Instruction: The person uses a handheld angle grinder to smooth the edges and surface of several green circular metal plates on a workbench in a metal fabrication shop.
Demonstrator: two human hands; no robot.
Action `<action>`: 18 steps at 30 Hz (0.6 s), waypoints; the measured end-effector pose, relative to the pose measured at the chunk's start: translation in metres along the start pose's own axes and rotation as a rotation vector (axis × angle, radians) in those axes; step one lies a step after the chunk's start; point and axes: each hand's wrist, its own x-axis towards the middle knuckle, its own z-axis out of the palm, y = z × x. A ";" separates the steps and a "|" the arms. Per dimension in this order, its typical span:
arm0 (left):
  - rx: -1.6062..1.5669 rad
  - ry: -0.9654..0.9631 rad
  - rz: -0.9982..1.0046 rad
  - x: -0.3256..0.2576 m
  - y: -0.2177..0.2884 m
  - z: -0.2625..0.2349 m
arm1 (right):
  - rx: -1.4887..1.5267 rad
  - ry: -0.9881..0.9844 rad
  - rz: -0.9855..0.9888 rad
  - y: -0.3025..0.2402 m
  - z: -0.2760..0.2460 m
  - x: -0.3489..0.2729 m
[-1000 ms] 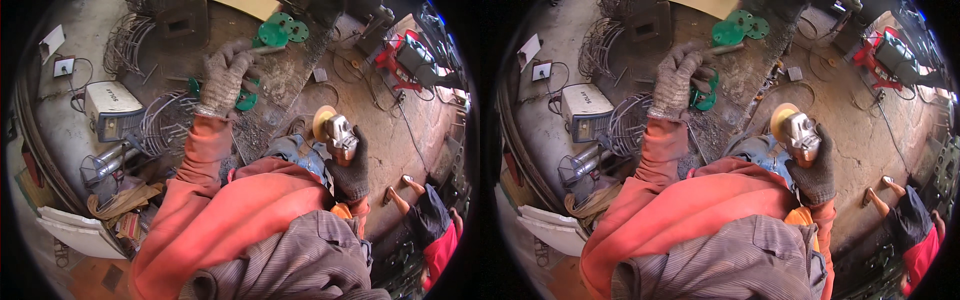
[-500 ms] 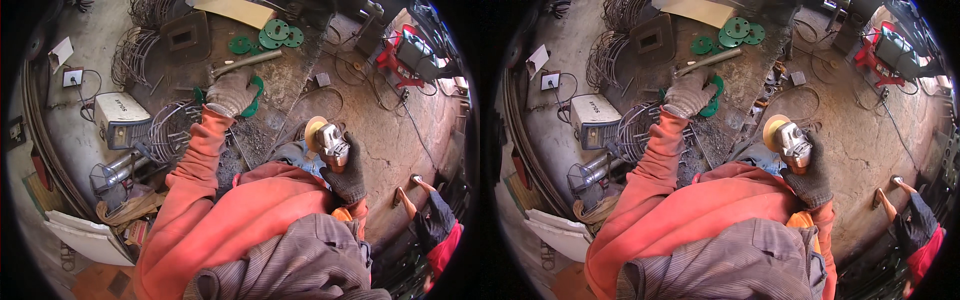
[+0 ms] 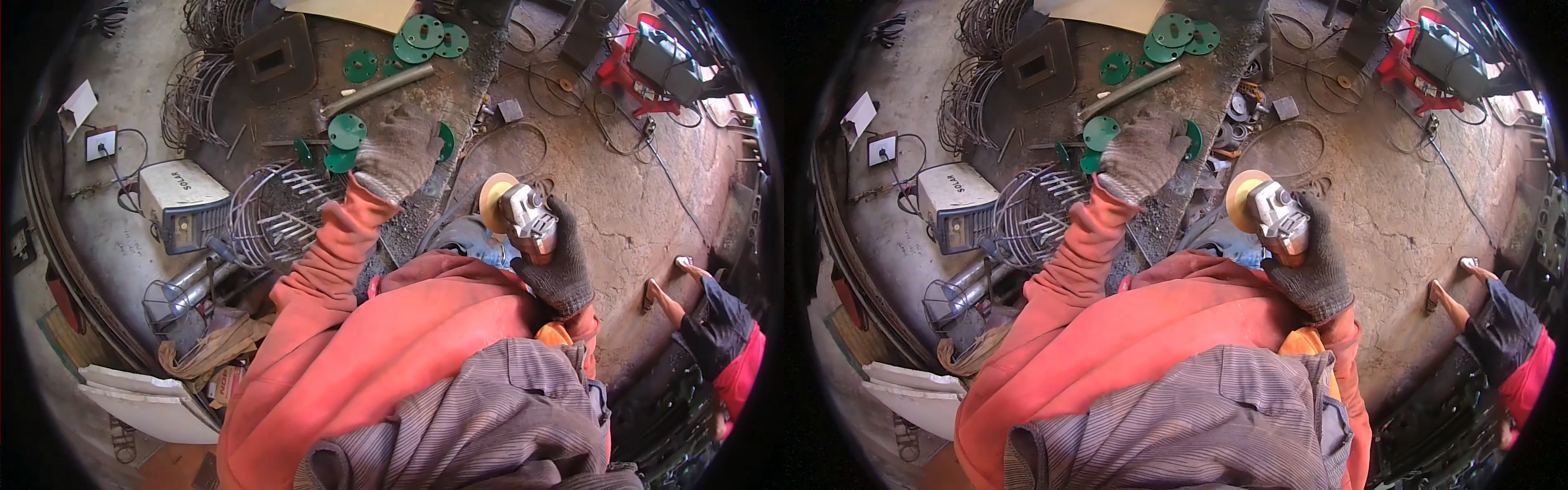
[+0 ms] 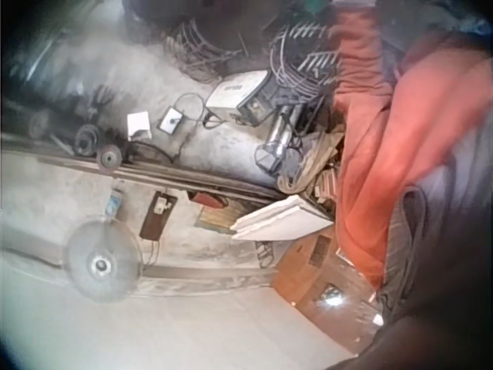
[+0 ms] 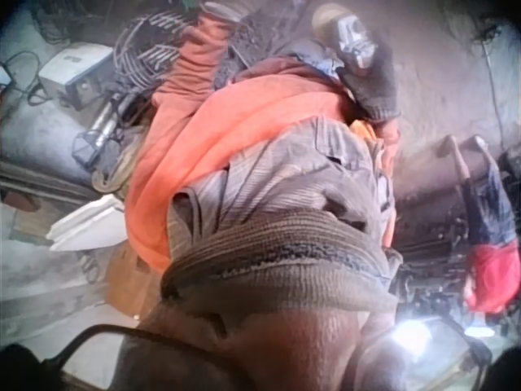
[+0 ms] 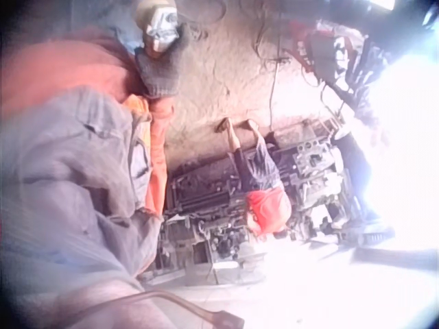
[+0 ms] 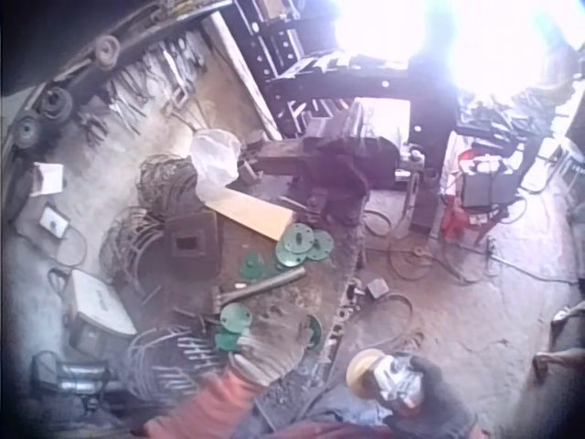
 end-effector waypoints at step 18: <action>-0.889 -0.284 -0.398 -0.001 -0.006 0.004 | -0.060 -0.021 -0.019 0.014 0.007 -0.003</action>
